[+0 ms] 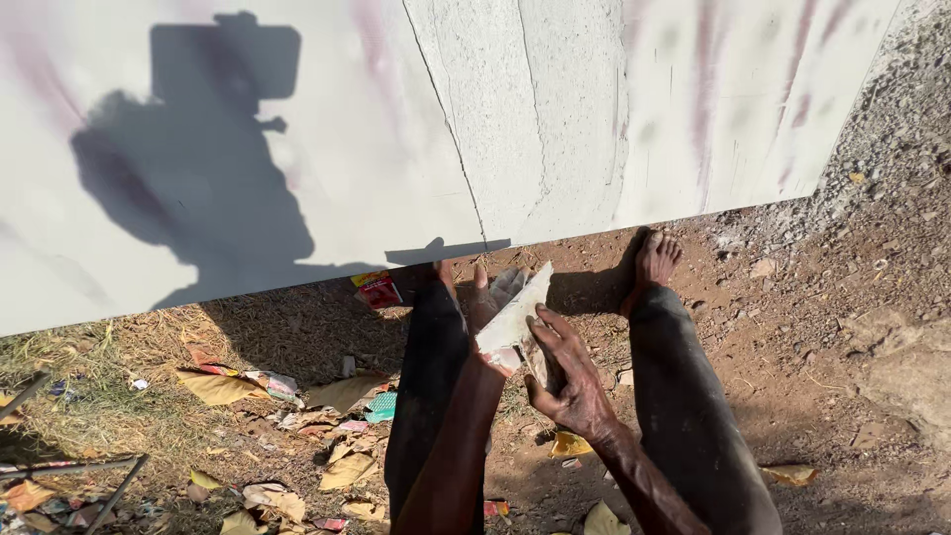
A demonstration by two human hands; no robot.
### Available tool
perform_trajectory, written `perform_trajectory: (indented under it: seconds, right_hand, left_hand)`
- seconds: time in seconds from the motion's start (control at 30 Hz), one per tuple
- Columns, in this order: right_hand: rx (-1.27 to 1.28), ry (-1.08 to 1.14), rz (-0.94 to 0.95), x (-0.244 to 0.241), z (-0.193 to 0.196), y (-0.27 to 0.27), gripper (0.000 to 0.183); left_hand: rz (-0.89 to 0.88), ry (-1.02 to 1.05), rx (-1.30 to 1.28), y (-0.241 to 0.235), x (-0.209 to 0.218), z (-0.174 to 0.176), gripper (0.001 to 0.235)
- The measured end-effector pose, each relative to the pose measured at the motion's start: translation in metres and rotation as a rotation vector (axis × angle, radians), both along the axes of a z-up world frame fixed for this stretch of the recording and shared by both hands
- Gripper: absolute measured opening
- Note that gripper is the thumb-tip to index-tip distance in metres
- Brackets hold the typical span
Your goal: The person walks across a cluttered outdoor yard and applies a white plaster-like substance to a large rectangular board using a trowel. They repeatedly scoop material from their left hand and spread it across the board's surface.
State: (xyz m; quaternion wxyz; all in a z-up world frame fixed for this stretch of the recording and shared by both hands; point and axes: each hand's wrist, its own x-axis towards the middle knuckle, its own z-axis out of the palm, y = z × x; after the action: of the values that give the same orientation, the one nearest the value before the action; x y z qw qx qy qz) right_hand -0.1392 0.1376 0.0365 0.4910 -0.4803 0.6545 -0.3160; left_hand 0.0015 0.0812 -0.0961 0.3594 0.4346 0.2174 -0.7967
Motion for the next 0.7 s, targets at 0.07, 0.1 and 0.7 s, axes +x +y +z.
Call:
perform_trajectory:
  seconds: [0.07,0.1,0.7]
  right_hand:
    - [0.006,-0.034,0.006,0.010,0.015,-0.001,0.074]
    - [0.037,-0.067,0.025,0.012,0.019,0.001,0.074]
    - [0.237,0.176,-0.119,-0.052,-0.049,-0.280,0.077]
  left_hand:
    - [0.139,0.163,-0.089,0.001,-0.010,-0.010,0.105]
    - [0.202,0.246,-0.129,0.000,-0.014,-0.011,0.106]
    - [0.174,-0.074,-0.152,-0.119,0.016,0.077,0.087]
